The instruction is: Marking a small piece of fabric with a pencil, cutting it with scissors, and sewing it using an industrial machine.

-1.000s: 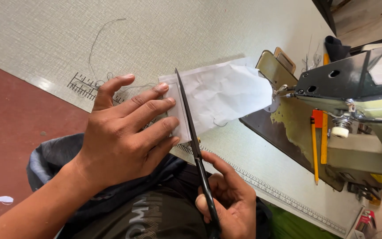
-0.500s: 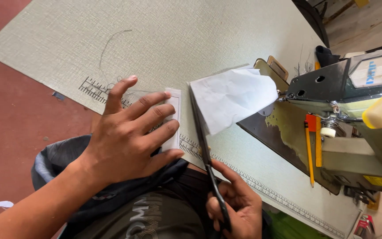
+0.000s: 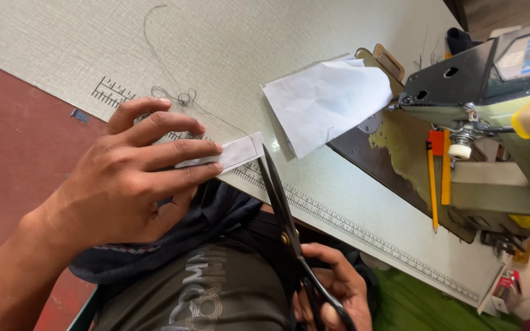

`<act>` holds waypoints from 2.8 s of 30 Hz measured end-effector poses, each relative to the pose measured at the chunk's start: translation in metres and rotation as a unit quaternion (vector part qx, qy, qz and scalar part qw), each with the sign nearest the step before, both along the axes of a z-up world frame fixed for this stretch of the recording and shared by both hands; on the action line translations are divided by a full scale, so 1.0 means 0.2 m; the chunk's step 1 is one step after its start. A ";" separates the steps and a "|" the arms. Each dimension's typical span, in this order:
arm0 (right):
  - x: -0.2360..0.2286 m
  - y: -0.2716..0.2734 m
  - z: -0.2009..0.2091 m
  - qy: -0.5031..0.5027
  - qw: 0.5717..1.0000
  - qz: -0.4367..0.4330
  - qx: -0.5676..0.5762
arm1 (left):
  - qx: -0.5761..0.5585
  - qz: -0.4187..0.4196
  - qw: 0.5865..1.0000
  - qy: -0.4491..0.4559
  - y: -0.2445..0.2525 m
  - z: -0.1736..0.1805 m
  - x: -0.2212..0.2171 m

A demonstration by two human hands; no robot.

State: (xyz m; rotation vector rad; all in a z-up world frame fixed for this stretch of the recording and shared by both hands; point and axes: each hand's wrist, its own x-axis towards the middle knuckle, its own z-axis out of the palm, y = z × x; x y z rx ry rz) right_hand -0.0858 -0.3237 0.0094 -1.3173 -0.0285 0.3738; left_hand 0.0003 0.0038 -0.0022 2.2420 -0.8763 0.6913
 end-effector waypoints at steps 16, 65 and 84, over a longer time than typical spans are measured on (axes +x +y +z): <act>0.12 0.10 0.06 -0.006 0.978 0.029 -0.207 | -0.021 -0.013 1.000 0.016 0.02 -0.01 0.01; 0.09 0.26 0.06 -0.011 0.989 0.103 0.107 | -0.544 -0.007 0.719 0.433 -0.24 0.07 -0.31; -0.02 -0.06 0.02 -0.027 0.999 0.040 0.024 | -0.168 -0.126 0.916 0.343 -0.08 0.20 -0.29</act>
